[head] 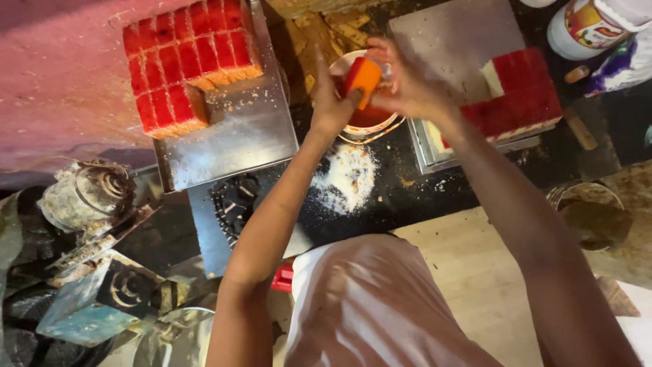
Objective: The person prepares pastries by dipping cake slices into liquid in a bucket, coating them in powder on the counter, and arranging them onto a metal tray by hand.
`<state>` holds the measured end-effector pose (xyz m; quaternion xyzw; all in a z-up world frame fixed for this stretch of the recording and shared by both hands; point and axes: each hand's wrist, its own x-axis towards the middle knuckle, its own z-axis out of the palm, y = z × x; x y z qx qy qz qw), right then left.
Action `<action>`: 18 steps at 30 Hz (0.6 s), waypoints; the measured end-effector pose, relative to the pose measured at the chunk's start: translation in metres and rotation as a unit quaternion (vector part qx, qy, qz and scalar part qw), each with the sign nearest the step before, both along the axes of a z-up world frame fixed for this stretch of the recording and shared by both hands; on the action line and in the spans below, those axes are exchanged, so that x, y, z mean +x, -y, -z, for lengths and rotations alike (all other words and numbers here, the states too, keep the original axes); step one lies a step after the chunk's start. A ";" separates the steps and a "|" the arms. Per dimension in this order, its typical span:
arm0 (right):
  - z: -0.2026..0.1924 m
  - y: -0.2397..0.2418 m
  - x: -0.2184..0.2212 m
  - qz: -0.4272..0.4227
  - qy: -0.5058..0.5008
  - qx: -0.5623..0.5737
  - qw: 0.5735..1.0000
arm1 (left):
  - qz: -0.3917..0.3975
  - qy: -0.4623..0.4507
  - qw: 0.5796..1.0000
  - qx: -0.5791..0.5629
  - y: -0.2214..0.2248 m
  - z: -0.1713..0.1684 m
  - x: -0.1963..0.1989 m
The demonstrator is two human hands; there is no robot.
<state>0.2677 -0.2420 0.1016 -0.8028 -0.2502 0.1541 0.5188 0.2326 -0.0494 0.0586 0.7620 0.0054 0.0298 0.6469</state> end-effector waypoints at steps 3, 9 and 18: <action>0.007 -0.016 -0.011 0.000 0.083 -0.095 0.992 | -0.010 -0.041 0.992 -0.119 0.004 0.011 -0.006; 0.046 -0.041 0.019 -0.018 0.227 -0.261 0.938 | -0.110 0.122 0.979 0.117 0.001 -0.007 -0.039; 0.033 -0.029 0.039 -0.094 -0.029 -0.220 0.970 | -0.099 0.094 0.986 0.100 -0.033 -0.037 -0.183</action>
